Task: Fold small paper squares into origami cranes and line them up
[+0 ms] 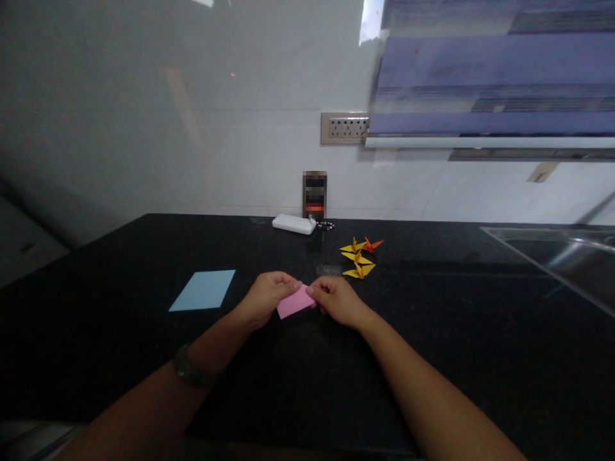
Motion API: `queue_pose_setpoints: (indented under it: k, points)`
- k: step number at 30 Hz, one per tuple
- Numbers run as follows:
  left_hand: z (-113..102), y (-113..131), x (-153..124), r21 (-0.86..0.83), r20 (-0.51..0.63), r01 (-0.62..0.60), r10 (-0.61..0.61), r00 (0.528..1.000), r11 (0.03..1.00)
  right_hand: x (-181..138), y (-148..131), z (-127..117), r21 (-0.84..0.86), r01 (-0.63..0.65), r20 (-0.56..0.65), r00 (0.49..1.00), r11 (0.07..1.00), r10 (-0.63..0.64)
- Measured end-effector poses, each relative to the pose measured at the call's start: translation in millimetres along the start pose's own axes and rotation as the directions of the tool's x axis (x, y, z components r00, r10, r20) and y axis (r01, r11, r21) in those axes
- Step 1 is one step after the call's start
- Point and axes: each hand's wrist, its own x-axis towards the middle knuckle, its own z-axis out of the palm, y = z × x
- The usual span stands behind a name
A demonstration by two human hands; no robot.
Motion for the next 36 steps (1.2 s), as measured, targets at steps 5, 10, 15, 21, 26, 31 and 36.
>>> queue_pose_setpoints:
  k: [5,10,15,21,26,31,36]
  points:
    - [0.5,0.0,-0.3,0.001,-0.003,0.002,-0.002,1.0,1.0,0.6,1.1,-1.2,-0.018,-0.002,-0.002,1.0,1.0,0.002]
    - [0.1,-0.2,-0.1,0.008,-0.001,0.006,-0.006,1.0,1.0,0.5,0.7,-1.7,-0.037,0.0,0.003,1.0,0.999,0.0]
    - [0.0,0.7,0.3,0.005,0.023,-0.008,0.008,1.0,1.0,0.2,-1.0,-1.4,-0.035,0.006,-0.005,1.0,0.999,-0.006]
    - [0.3,1.3,-0.4,0.121,0.023,-0.019,0.016,1.0,0.992,-0.3,-2.1,-2.1,-0.057,0.002,-0.021,1.0,0.998,-0.004]
    - [0.4,0.8,-1.4,0.17,0.015,-0.046,0.044,0.999,0.984,-1.1,-2.4,-2.9,-0.058,0.015,-0.02,1.0,0.998,-0.016]
    - [0.5,1.8,-2.1,0.169,0.025,-0.044,0.041,0.999,0.985,-0.4,-1.0,-2.9,-0.042,0.016,-0.008,1.0,0.999,-0.016]
    - [-0.8,-0.8,-0.1,0.208,0.041,-0.073,0.066,0.997,0.975,0.4,2.7,-3.1,-0.036,0.03,0.01,1.0,0.999,-0.03]
